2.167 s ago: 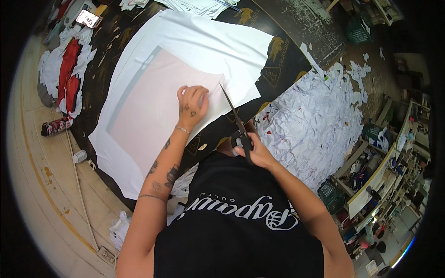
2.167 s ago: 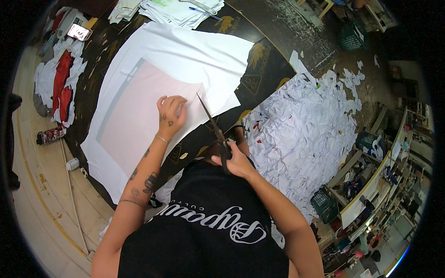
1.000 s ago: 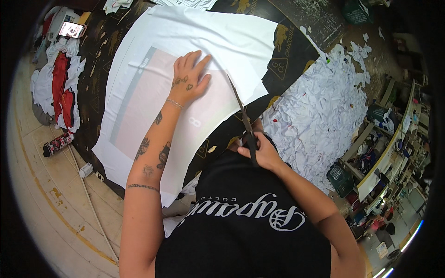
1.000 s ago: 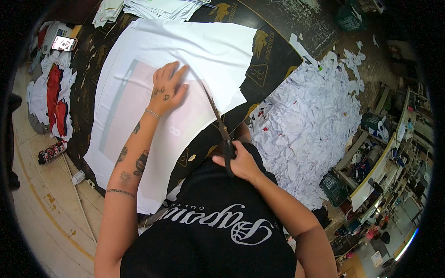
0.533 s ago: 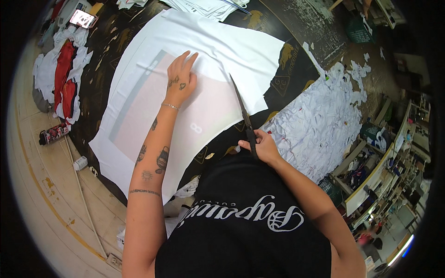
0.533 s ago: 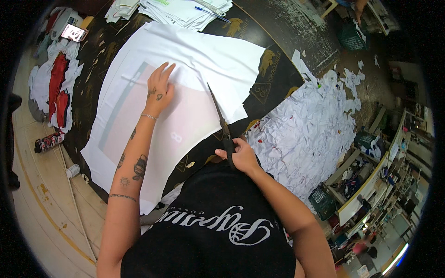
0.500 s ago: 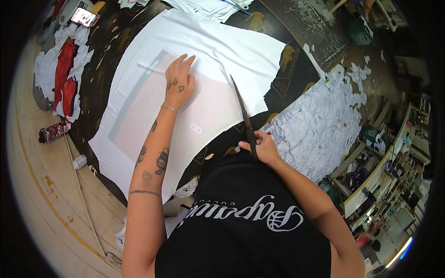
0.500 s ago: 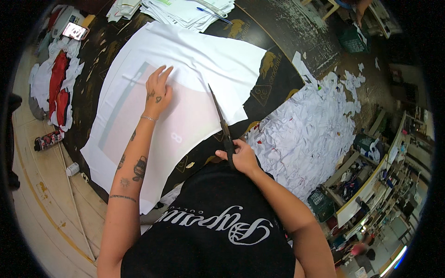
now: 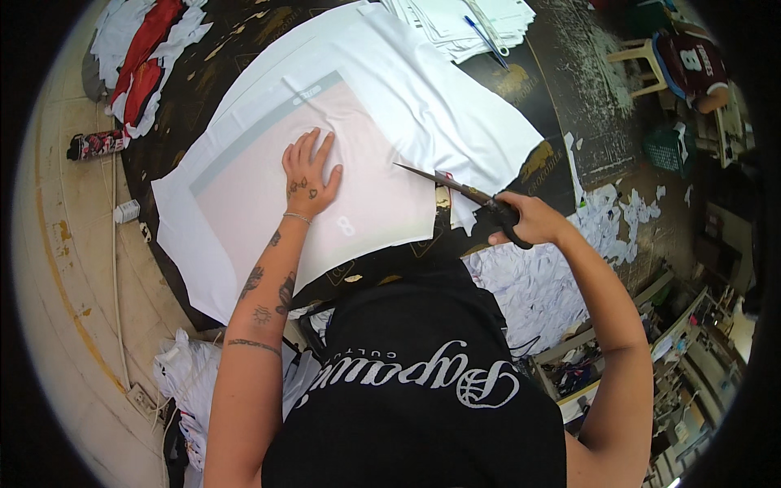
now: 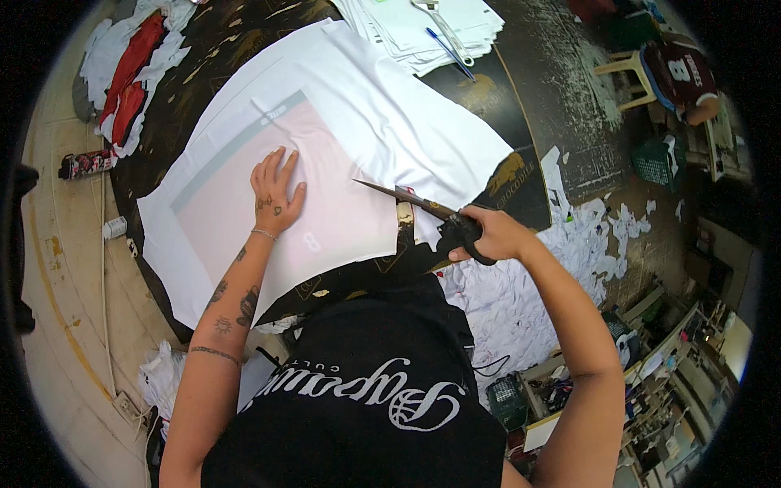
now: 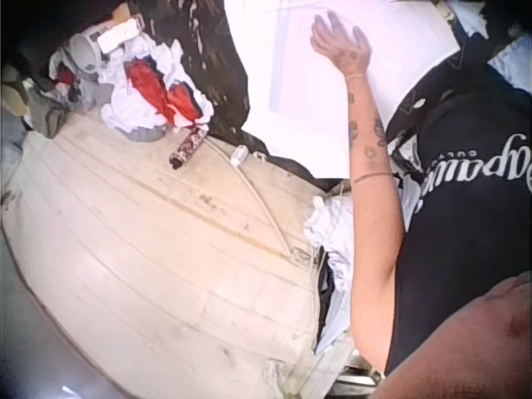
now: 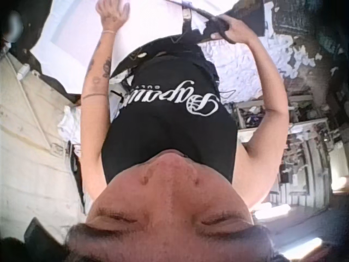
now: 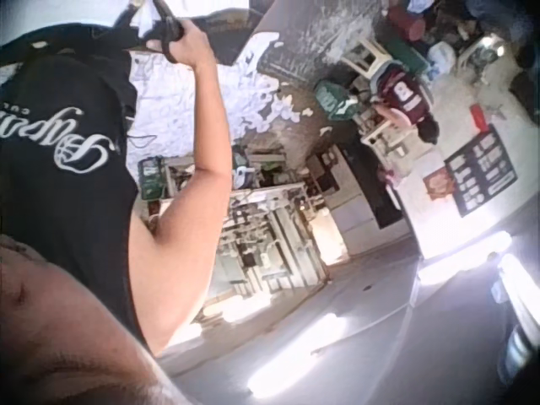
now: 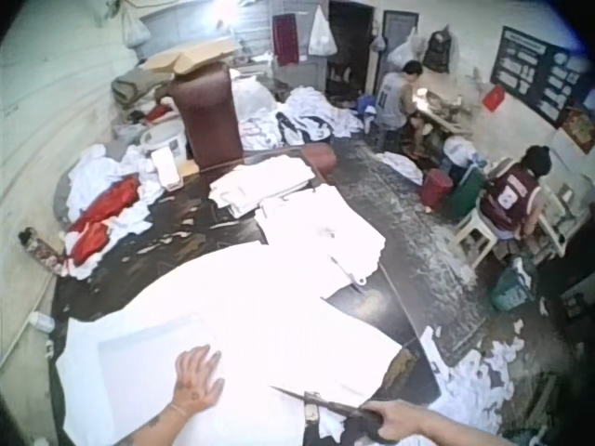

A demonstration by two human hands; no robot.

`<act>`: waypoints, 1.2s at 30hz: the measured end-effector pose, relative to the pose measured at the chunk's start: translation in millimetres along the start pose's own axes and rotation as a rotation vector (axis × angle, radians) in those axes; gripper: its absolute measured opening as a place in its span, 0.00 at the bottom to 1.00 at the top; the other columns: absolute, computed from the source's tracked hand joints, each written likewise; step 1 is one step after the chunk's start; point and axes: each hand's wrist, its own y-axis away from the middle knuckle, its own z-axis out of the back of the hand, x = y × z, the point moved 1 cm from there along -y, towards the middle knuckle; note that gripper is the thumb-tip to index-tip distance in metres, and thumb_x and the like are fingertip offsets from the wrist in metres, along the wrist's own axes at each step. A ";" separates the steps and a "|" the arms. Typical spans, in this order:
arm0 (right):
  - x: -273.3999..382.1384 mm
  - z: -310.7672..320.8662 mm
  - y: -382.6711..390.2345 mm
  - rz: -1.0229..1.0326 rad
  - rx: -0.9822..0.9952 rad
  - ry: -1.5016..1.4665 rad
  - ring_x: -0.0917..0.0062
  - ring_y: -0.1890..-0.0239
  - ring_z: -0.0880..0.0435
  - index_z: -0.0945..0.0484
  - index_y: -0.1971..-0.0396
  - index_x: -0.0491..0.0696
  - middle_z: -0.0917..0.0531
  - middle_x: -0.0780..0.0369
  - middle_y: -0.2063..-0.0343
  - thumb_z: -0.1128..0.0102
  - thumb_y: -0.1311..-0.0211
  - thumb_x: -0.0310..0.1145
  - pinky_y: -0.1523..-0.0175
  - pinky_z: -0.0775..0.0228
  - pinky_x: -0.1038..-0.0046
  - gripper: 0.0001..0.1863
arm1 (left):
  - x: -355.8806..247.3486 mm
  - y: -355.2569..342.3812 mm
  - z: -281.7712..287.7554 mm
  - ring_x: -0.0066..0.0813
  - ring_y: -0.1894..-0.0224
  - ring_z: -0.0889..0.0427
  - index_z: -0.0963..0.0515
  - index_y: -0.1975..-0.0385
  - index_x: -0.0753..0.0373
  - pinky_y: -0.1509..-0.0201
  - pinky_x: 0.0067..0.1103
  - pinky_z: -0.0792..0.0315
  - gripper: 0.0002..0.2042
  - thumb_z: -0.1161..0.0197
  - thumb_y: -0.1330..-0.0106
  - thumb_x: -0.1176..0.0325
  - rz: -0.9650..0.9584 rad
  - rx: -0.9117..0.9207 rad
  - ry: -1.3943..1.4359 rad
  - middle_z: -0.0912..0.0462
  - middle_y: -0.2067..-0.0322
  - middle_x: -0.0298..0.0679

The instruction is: The person uses shears to cut a white fabric sheet on a cluttered table. They repeatedly align the fabric, cut along marked lines, and fold the cut pieces. A red and white patterned garment is also handled and placed on the table.

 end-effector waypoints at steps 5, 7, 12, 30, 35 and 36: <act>27.6 -23.1 -3.2 -0.389 0.008 0.104 0.75 0.71 0.18 0.16 0.48 0.42 0.14 0.60 0.73 0.11 0.62 0.56 0.62 0.26 0.69 0.44 | 3.3 1.0 -4.5 0.46 0.24 0.40 0.27 0.29 0.51 0.21 0.50 0.55 0.34 0.33 0.39 0.53 0.022 0.033 -0.017 0.35 0.27 0.45; 42.7 -39.8 -10.5 -0.216 -0.031 0.002 0.76 0.71 0.18 0.19 0.44 0.42 0.14 0.62 0.72 0.11 0.61 0.56 0.62 0.25 0.70 0.46 | 4.2 -0.6 -3.4 0.47 0.24 0.40 0.27 0.29 0.50 0.21 0.52 0.56 0.35 0.33 0.40 0.52 0.028 0.048 -0.010 0.35 0.27 0.45; 65.0 -66.6 -32.3 -0.410 -0.021 -0.152 0.75 0.70 0.17 0.21 0.42 0.41 0.15 0.63 0.73 0.14 0.56 0.58 0.61 0.24 0.71 0.47 | 5.2 -1.4 -1.9 0.47 0.23 0.41 0.27 0.29 0.50 0.21 0.53 0.56 0.35 0.32 0.40 0.51 0.037 0.048 0.004 0.35 0.27 0.46; 141.9 -63.9 -139.0 -0.330 -0.168 -0.237 0.77 0.74 0.19 0.16 0.51 0.39 0.17 0.64 0.76 0.16 0.53 0.60 0.66 0.26 0.73 0.41 | 10.9 -2.7 -0.5 0.51 0.23 0.43 0.26 0.30 0.50 0.22 0.57 0.59 0.35 0.31 0.42 0.51 0.034 0.066 0.075 0.36 0.27 0.49; 157.7 -52.5 -171.6 -0.203 -0.186 -0.232 0.78 0.75 0.19 0.16 0.53 0.38 0.17 0.61 0.77 0.20 0.51 0.64 0.68 0.26 0.74 0.42 | 11.6 -2.1 -1.8 0.51 0.23 0.43 0.26 0.30 0.49 0.21 0.57 0.60 0.36 0.31 0.42 0.49 0.022 0.051 0.082 0.37 0.27 0.49; 160.0 -49.5 -177.2 -0.218 -0.218 -0.254 0.78 0.75 0.18 0.16 0.54 0.38 0.17 0.60 0.76 0.20 0.51 0.64 0.69 0.26 0.73 0.42 | 12.0 -1.8 -1.8 0.51 0.23 0.43 0.26 0.30 0.49 0.21 0.58 0.60 0.36 0.31 0.42 0.49 0.009 0.028 0.084 0.37 0.27 0.49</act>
